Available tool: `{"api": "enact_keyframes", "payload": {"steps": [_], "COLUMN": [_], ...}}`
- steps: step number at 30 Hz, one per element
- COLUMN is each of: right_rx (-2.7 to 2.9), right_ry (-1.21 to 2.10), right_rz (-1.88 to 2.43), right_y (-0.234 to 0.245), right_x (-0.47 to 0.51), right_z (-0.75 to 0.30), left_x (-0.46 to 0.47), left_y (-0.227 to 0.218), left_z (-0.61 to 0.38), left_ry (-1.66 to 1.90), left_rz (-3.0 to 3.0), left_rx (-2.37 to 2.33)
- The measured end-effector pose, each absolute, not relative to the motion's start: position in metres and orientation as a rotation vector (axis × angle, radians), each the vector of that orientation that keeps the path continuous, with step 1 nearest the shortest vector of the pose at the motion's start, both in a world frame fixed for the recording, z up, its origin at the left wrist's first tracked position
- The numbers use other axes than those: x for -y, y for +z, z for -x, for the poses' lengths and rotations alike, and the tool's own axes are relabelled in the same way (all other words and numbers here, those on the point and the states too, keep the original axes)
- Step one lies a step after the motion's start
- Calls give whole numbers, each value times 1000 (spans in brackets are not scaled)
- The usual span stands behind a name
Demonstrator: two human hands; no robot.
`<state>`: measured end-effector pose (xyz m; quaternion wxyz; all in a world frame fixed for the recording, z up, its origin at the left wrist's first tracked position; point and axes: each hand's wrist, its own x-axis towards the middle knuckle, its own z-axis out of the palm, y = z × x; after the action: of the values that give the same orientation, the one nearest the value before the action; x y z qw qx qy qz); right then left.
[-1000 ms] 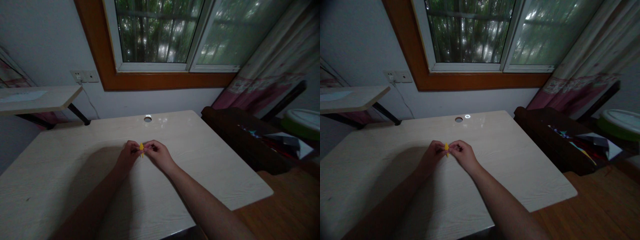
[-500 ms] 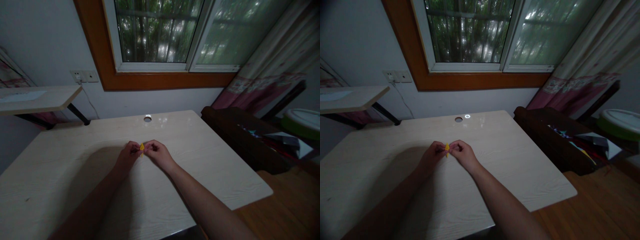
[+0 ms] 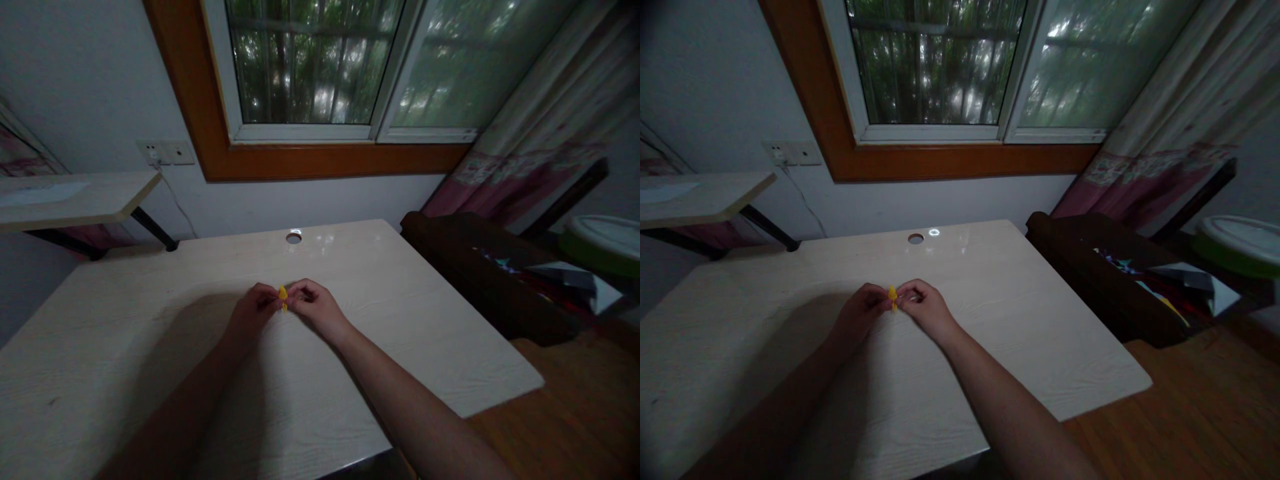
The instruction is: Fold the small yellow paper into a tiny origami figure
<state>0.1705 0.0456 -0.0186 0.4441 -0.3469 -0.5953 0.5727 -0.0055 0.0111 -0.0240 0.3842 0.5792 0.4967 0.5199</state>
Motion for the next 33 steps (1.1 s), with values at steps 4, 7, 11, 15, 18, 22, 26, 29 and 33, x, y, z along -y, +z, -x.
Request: {"api": "enact_keyframes", "payload": {"steps": [4,7,11,15,18,22,26,29,33], "right_rx": [1476,1482,1517,1520,1490,1464,1475,1454,1436], "right_ry": [1445,1444,1421,1437,1489,1499,1485,1498,1508], "right_rz": [847,836,837,823,799,757,750,730,730], "right_y": [-20,-21,-21,-21,-21,-19,-15,-12,-11], "right_x": [-46,-46,-46,-45,-44,-43,-42,-42,-42], "right_z": [-170,-171,-172,-172,-172,-172,-173,-172,-171], "left_x": [-12,-11,-10,-10,-9,-8,-6,-7,-8], "left_y": [-23,-22,-22,-24,-22,-18,-18,-18,-17], "left_z": [5,5,5,6,6,5,5,5,5], "left_ry": [1323,1318,1300,1315,1327,1320,1331,1337,1337], "left_rz": [-1442,-1425,-1375,-1396,-1426,-1396,-1329,-1293,-1272], "left_rx": [-1222,-1219,-1213,-1210,-1228,-1251,-1209,-1165,-1132]}}
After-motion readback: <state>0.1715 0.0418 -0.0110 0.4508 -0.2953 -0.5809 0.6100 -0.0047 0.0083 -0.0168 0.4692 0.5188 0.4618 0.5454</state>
